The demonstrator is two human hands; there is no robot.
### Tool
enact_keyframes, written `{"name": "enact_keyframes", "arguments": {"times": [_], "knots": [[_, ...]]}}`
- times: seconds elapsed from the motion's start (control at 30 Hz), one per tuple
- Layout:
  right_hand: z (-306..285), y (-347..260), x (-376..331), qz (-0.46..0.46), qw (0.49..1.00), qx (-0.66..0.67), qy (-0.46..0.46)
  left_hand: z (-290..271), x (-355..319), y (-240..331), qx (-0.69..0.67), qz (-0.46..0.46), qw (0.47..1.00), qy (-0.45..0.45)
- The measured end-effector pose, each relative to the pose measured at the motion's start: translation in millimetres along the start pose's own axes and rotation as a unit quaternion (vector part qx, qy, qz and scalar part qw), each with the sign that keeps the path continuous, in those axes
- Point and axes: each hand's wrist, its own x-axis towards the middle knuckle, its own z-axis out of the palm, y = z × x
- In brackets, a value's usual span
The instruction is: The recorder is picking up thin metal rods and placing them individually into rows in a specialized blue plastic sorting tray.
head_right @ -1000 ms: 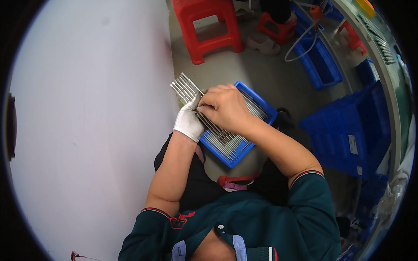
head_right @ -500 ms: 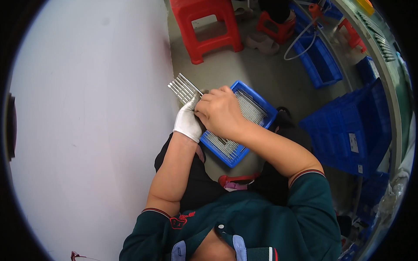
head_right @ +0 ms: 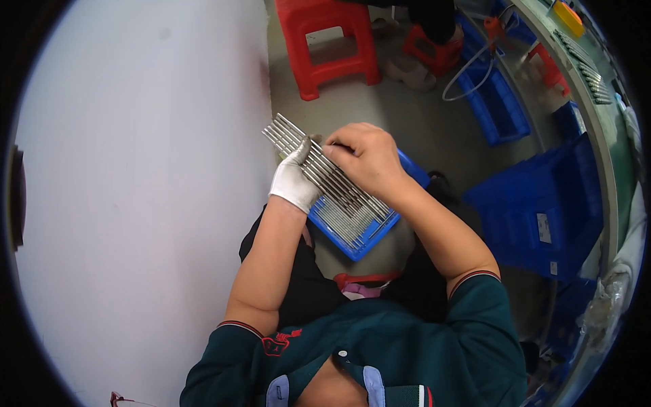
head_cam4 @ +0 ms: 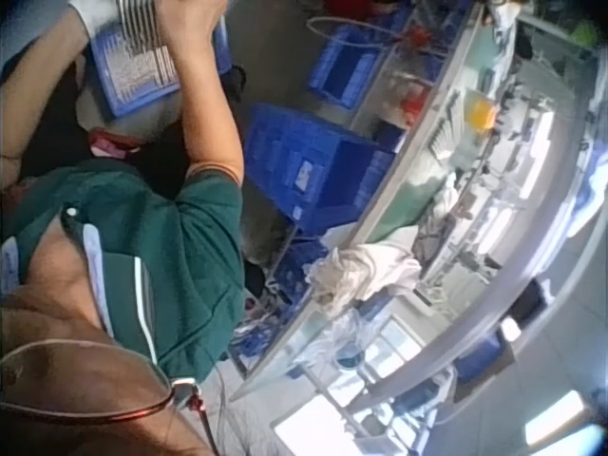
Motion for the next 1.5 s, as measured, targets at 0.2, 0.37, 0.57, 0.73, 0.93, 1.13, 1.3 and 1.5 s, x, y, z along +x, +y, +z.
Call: {"name": "enact_keyframes", "arguments": {"times": [0.2, 0.37, 0.57, 0.73, 0.93, 1.13, 1.3, 1.5], "knots": [[-15, 3, -12, 0.068, 0.997, -0.014, -0.032, -2, -8, 5, -0.006, 0.010, 0.999, 0.030], [-7, 8, -20, 0.006, 0.997, -0.049, -0.053, 1, -12, 5, -0.010, 0.028, 0.998, 0.061], [-5, 5, -20, -0.061, 0.992, -0.108, -0.033, -1, -14, 1, -0.001, 0.024, 0.999, 0.037], [0, -5, -19, -0.209, 0.948, -0.238, -0.029, -8, -7, 1, 0.039, 0.058, 0.995, 0.066], [5, 1, -16, -0.191, 0.948, -0.251, -0.043, -11, -2, 1, 0.028, 0.039, 0.995, 0.092], [8, 8, -15, -0.201, 0.945, -0.245, -0.077, -10, 2, 1, 0.042, 0.039, 0.994, 0.091], [6, 3, -14, -0.166, 0.957, -0.232, -0.047, -4, 0, -1, 0.066, 0.049, 0.995, 0.062], [6, 10, -12, -0.106, 0.984, -0.144, -0.028, 8, -7, -1, 0.071, 0.059, 0.992, 0.083]]}}
